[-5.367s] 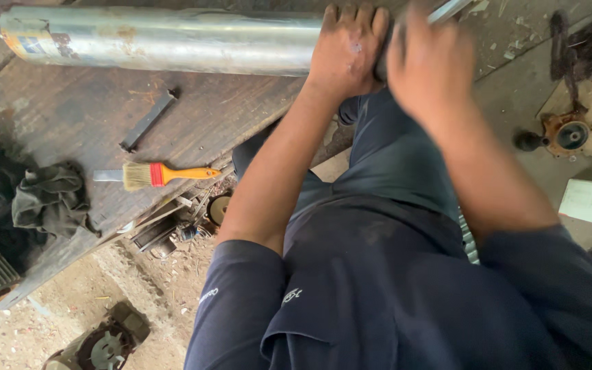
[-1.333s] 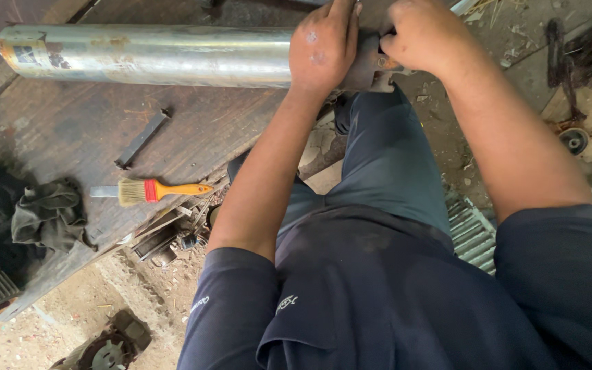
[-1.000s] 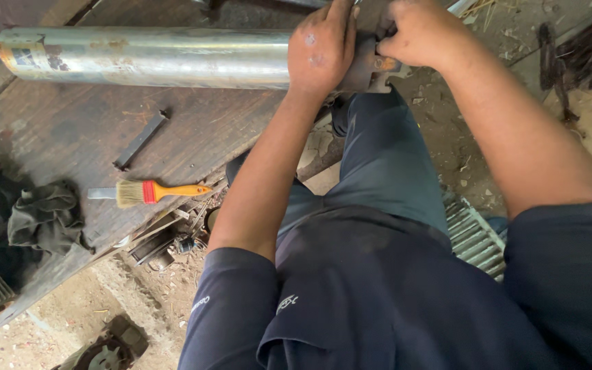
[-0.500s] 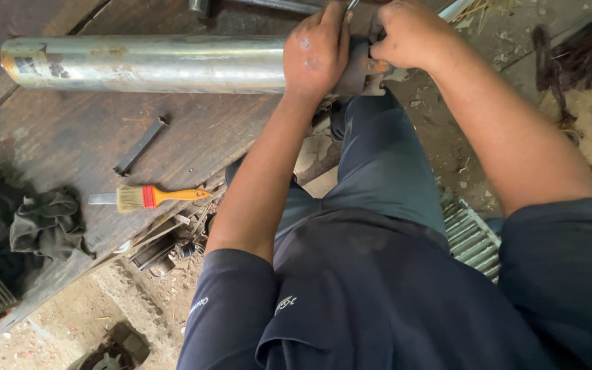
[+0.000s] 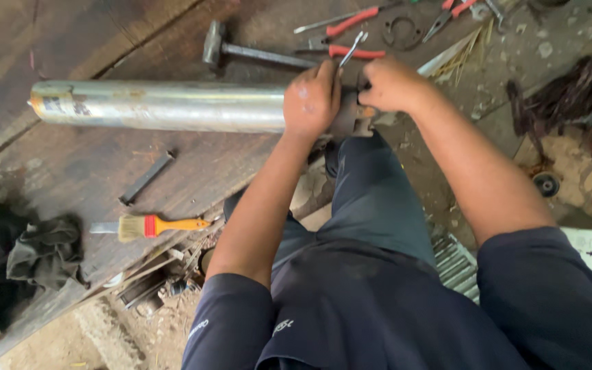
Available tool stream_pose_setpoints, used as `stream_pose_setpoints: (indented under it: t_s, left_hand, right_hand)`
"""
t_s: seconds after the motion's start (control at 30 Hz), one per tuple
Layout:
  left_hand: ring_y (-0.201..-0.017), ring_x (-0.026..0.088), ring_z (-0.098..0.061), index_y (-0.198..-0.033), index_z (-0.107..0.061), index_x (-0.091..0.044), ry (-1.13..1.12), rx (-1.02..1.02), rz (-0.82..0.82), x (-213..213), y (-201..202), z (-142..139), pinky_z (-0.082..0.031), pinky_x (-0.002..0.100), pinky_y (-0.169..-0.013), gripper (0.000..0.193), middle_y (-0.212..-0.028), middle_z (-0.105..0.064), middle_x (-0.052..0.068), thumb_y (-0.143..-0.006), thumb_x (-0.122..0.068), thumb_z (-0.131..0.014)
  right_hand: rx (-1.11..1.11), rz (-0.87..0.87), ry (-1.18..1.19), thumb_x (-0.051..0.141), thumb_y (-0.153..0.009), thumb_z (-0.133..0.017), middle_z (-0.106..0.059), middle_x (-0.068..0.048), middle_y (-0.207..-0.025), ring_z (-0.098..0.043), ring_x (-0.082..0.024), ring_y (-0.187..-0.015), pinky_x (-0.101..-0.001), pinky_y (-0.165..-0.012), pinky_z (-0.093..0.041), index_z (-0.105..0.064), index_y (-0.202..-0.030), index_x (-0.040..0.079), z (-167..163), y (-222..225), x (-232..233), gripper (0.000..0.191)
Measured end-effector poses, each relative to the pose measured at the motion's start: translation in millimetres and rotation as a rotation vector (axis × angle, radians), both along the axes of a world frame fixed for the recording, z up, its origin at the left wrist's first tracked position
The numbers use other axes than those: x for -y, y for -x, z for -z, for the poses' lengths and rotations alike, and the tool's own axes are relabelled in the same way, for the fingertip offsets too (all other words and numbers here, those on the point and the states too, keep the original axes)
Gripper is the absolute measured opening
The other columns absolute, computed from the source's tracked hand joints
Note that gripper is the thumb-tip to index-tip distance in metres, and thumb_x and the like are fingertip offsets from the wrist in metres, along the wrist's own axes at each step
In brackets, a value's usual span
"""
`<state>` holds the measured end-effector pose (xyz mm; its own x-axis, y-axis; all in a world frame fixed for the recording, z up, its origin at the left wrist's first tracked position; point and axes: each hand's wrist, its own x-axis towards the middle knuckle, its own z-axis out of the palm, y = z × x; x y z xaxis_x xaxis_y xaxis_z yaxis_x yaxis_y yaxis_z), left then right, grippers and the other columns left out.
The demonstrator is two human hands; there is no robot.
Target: The person sits on the floor and uses a wrench to loosen and tighten bolts on the end fitting of a metal cylinder resting on the workbench. They reposition the cylinder, work on bolts one at a time, and pick up and set down the wrench and other hand tools between fasteners.
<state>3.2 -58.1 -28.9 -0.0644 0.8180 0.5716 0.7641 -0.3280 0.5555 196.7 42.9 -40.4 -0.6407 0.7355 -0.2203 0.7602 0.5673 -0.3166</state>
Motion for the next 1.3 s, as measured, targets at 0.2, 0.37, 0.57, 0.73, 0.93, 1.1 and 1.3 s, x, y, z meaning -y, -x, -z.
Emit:
stream_pose_setpoints:
  t_s: [0.2, 0.37, 0.57, 0.73, 0.93, 1.1, 1.3]
  left_hand:
    - [-0.075, 0.041, -0.066, -0.092, -0.059, -0.007, 0.030, -0.026, -0.008, -0.2, 1.0, -6.4, -0.051, 0.053, -0.066, 0.014, -0.078, -0.066, 0.018, -0.097, -0.021, -0.063]
    - [-0.075, 0.041, -0.066, -0.094, -0.060, -0.007, 0.039, -0.027, -0.007, -0.5, 0.8, -10.0, -0.051, 0.054, -0.067, 0.014, -0.078, -0.066, 0.018, -0.096, -0.020, -0.062]
    - [-0.075, 0.040, -0.066, -0.095, -0.059, -0.007, 0.040, -0.041, -0.005, -0.7, -1.5, -10.7, -0.051, 0.054, -0.068, 0.014, -0.078, -0.067, 0.018, -0.097, -0.021, -0.062]
    - [-0.075, 0.040, -0.066, -0.095, -0.060, -0.007, 0.041, -0.034, -0.014, 0.2, -3.1, -11.0, -0.051, 0.053, -0.067, 0.014, -0.078, -0.067, 0.017, -0.097, -0.021, -0.062]
    - [-0.075, 0.040, -0.066, -0.093, -0.060, -0.007, 0.051, -0.058, -0.018, -4.0, -3.7, -9.9, -0.051, 0.053, -0.066, 0.015, -0.077, -0.066, 0.018, -0.097, -0.021, -0.063]
    - [-0.074, 0.040, -0.066, -0.093, -0.059, -0.007, 0.021, -0.057, -0.001, -5.7, -2.4, -9.1, -0.051, 0.053, -0.066, 0.015, -0.078, -0.066, 0.018, -0.097, -0.020, -0.062]
    - [-0.074, 0.040, -0.066, -0.092, -0.059, -0.007, 0.022, -0.055, -0.003, -5.6, -3.0, -8.8, -0.051, 0.052, -0.067, 0.015, -0.077, -0.067, 0.018, -0.099, -0.020, -0.062]
  right_hand:
    - [-0.212, 0.005, 0.011, 0.024, -0.070, -0.074, -0.073, -0.024, -0.091, -0.071, -0.041, -0.090, -0.0489, -0.082, -0.056, -0.076, -0.090, 0.001, -3.5, -2.3, 3.9, 0.031]
    - [-0.175, 0.037, -0.077, 0.031, -0.072, -0.080, -0.071, -0.026, -0.093, -0.069, -0.044, -0.092, -0.0502, -0.081, -0.055, -0.075, -0.091, -0.001, -1.2, -1.0, 3.0, 0.037]
    - [-0.014, 0.045, -0.007, 0.027, -0.075, -0.075, -0.072, -0.025, -0.093, -0.071, -0.041, -0.093, -0.0490, -0.083, -0.056, -0.076, -0.090, 0.000, -7.3, 6.1, 0.0, 0.031]
    - [-0.204, 0.094, 0.005, 0.024, -0.069, -0.075, -0.073, -0.024, -0.091, -0.071, -0.040, -0.090, -0.0479, -0.080, -0.056, -0.074, -0.089, -0.001, -6.8, -1.1, 4.1, 0.032]
    - [-0.104, 0.065, -0.165, 0.022, -0.071, -0.076, -0.071, -0.026, -0.093, -0.069, -0.044, -0.092, -0.0507, -0.079, -0.055, -0.073, -0.083, -0.003, 6.0, 3.6, 3.0, 0.027]
    - [-0.069, 0.157, 0.106, 0.022, -0.068, -0.074, -0.071, -0.027, -0.089, -0.071, -0.042, -0.089, -0.0489, -0.079, -0.057, -0.072, -0.088, -0.003, -0.5, 5.9, -5.8, 0.032]
    - [-0.049, 0.138, -0.053, 0.022, -0.074, -0.073, -0.071, -0.026, -0.094, -0.069, -0.044, -0.093, -0.0521, -0.079, -0.055, -0.075, -0.086, -0.003, -1.6, 7.6, 5.9, 0.029]
